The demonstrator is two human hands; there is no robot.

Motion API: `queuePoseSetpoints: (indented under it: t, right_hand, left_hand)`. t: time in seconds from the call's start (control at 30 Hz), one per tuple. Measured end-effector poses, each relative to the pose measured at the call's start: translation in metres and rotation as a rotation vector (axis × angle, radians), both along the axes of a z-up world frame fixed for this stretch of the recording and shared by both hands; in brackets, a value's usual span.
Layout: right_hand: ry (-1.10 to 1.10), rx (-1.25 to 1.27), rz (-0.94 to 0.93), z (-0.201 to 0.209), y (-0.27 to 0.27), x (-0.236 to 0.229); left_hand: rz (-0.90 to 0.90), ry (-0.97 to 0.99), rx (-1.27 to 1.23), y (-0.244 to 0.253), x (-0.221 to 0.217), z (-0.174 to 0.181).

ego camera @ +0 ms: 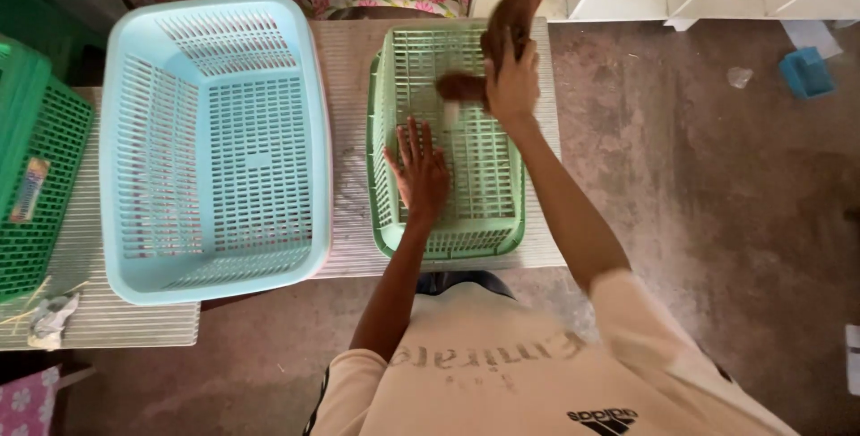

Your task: Wiping a plastic basket with a cloth and cleaning a shelf before storing the basket

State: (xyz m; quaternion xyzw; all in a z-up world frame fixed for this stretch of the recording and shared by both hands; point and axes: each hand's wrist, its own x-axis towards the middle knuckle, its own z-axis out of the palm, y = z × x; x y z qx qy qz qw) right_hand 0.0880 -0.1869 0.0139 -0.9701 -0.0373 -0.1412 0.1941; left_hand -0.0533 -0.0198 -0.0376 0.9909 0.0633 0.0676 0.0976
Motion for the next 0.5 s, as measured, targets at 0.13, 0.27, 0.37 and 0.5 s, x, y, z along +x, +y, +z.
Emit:
queuePoseSetpoints:
  t: [0.13,0.27,0.37,0.5]
  right_hand:
    - [0.111,-0.301,-0.199,-0.072,-0.001,0.027]
    - [-0.228,-0.455,-0.121,-0.115,-0.008,-0.014]
    - [-0.22,-0.456,-0.092,-0.083,0.004,-0.111]
    - [-0.33,-0.493,-0.068,-0.075,0.015,-0.215]
  left_hand:
    - [0.027,-0.19,0.095,-0.005,-0.001,-0.005]
    - [0.023,-0.191,0.105,-0.002,0.007,-0.009]
    - [0.024,-0.15,0.192,-0.003,0.001,-0.016]
    - [0.035,-0.001,0.42,-0.001,-0.001,0.002]
